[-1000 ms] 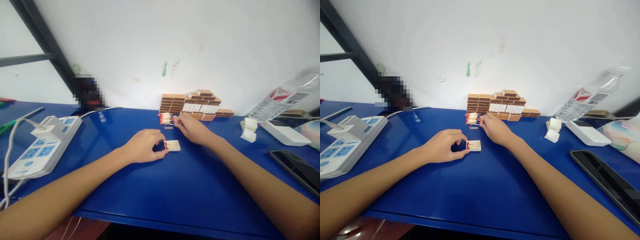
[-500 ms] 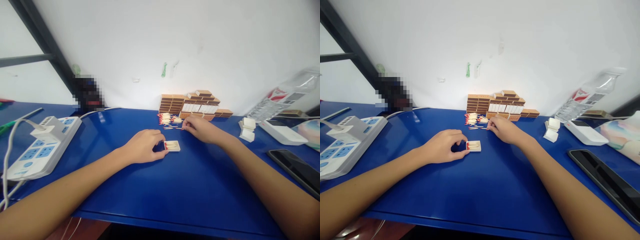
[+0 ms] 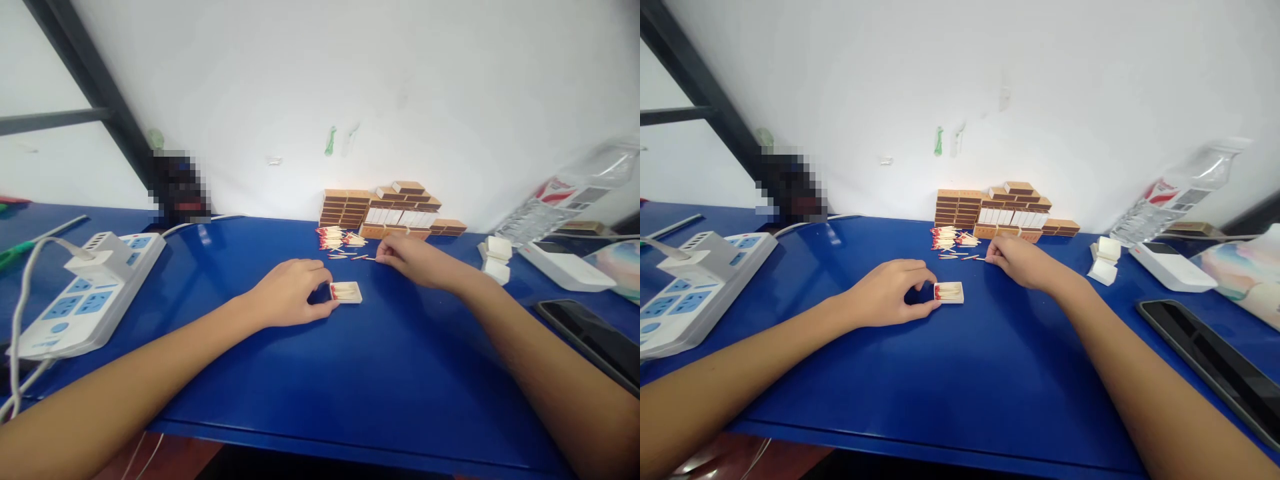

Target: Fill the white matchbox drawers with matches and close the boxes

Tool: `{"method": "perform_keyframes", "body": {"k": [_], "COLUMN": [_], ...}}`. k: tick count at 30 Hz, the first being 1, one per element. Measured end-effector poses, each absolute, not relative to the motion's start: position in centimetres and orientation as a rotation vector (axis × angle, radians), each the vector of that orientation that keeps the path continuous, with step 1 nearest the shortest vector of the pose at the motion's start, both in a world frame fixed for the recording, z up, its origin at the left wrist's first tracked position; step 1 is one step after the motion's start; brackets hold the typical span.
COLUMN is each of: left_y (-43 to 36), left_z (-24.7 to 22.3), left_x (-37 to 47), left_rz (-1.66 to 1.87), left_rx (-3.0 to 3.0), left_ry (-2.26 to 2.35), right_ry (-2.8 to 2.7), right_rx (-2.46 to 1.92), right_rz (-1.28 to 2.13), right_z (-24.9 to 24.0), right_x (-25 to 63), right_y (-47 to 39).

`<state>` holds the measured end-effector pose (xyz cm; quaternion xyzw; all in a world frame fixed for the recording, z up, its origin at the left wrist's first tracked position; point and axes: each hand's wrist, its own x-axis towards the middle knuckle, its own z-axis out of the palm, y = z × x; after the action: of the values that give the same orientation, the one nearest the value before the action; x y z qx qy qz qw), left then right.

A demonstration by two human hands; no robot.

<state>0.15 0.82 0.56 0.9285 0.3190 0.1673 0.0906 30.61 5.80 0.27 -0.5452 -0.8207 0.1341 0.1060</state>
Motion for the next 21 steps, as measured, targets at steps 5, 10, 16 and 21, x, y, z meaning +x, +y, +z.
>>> {"method": "perform_keyframes", "body": {"k": [5,10,16,21], "left_y": [0.8,0.8,0.8,0.8], "left_z": [0.5,0.5,0.6,0.6], "left_x": [0.2,0.2,0.2,0.2], "left_rz": [0.52,0.508,0.501,0.503], "left_rx": [2.774,2.766,2.771,2.762], "left_ry": [0.929,0.945,0.946,0.947], "right_ry": [-2.431,-2.402,-2.39,-2.363], "right_rx": [-1.442,-1.333,-1.357,-1.28], "right_rz": [0.293,0.275,0.322,0.287], "right_z": [0.2,-1.1,-1.8,-1.5], "right_x": [29.4,28.6,28.7,27.1], "right_y": [5.4,6.2,7.0,6.3]}}
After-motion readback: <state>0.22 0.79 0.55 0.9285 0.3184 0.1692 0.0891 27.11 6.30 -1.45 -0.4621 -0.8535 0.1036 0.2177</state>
